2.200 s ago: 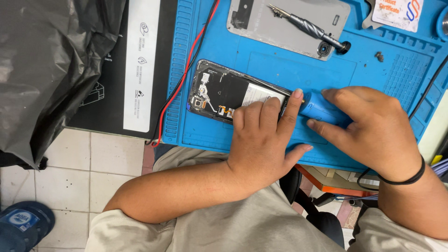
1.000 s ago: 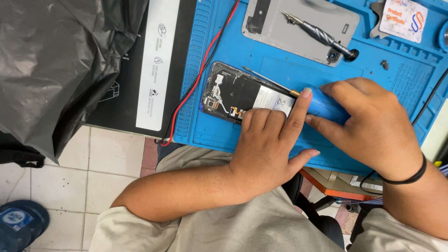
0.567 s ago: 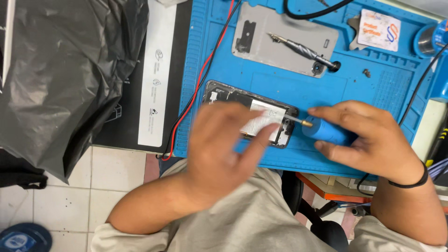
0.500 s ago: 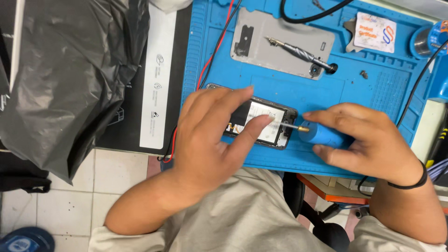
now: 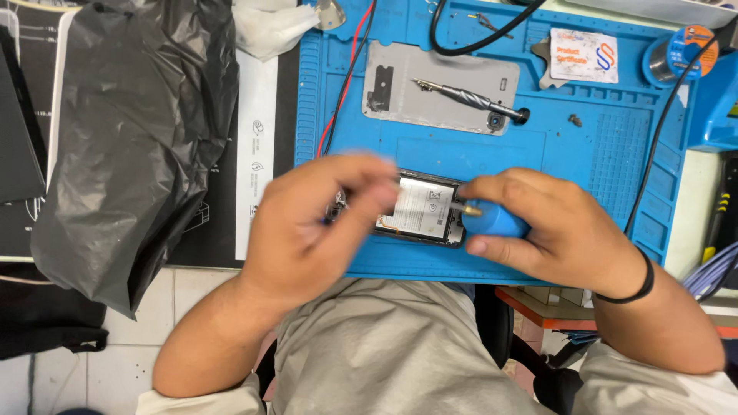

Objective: The person uses a screwdriver and a red pry tool to remove screws and pry open the back of a disassembled smartphone. They manipulate internal components and repeatedly insert and remove screws while working on the device's battery and circuitry.

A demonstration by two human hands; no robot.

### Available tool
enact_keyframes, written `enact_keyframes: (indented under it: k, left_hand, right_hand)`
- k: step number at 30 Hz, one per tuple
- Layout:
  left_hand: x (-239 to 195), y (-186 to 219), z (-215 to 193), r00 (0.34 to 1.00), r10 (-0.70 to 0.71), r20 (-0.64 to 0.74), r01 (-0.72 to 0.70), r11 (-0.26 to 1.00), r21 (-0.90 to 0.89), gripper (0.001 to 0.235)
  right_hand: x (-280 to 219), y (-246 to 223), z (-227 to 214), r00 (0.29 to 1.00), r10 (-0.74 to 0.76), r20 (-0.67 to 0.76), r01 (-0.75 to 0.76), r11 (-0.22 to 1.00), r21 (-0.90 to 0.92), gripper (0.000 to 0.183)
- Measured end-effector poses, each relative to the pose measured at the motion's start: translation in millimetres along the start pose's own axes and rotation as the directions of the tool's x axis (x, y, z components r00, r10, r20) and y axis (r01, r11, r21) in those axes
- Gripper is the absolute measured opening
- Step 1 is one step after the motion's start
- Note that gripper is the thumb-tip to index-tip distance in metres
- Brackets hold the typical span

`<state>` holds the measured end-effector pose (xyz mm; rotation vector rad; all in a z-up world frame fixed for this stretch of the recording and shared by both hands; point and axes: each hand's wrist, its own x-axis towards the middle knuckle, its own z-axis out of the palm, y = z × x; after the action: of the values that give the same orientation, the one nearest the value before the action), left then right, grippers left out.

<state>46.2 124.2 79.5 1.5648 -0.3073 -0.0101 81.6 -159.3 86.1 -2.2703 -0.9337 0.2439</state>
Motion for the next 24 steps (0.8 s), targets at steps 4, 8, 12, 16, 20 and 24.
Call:
enact_keyframes:
  k: [4,8,12,16,20,24]
  left_hand:
    - [12.3,6.5,2.6,0.990,-0.090,-0.112,0.066,0.977,-0.202,0.043]
    - [40.3,9.6,12.9,0.997,-0.051,0.063,0.058,0.992,-0.114,0.051]
    - [71.6,6.8,30.7,0.982,-0.070,0.177,0.083,0.994,-0.068,0.054]
    - [87.6,-0.1,32.3,0.972,-0.097,0.216,0.109,0.993,-0.044,0.062]
    - [90.0,-7.8,23.8,0.981,-0.031,0.193,0.020,0.998,0.057,0.056]
    - [90.4,-11.2,3.8,0.961,-0.038,0.272,0.003,0.992,0.128,0.048]
  right_hand:
    - [5.3,-5.8,-3.3,0.981,0.061,-0.185,-0.042,0.994,0.105,0.047]
    - [18.4,-12.8,-4.1,0.928,0.174,-0.330,-0.100,0.968,0.230,0.044]
    - [47.8,-22.2,3.7,0.868,0.186,-0.460,-0.087,0.970,0.227,0.040]
    - [69.3,-18.6,8.3,0.832,0.252,-0.494,-0.136,0.956,0.258,0.048]
    - [68.7,1.7,1.4,0.944,-0.042,-0.327,0.181,0.894,0.410,0.079]
    - [55.0,12.1,-11.8,0.976,-0.054,-0.209,0.125,0.931,0.343,0.052]
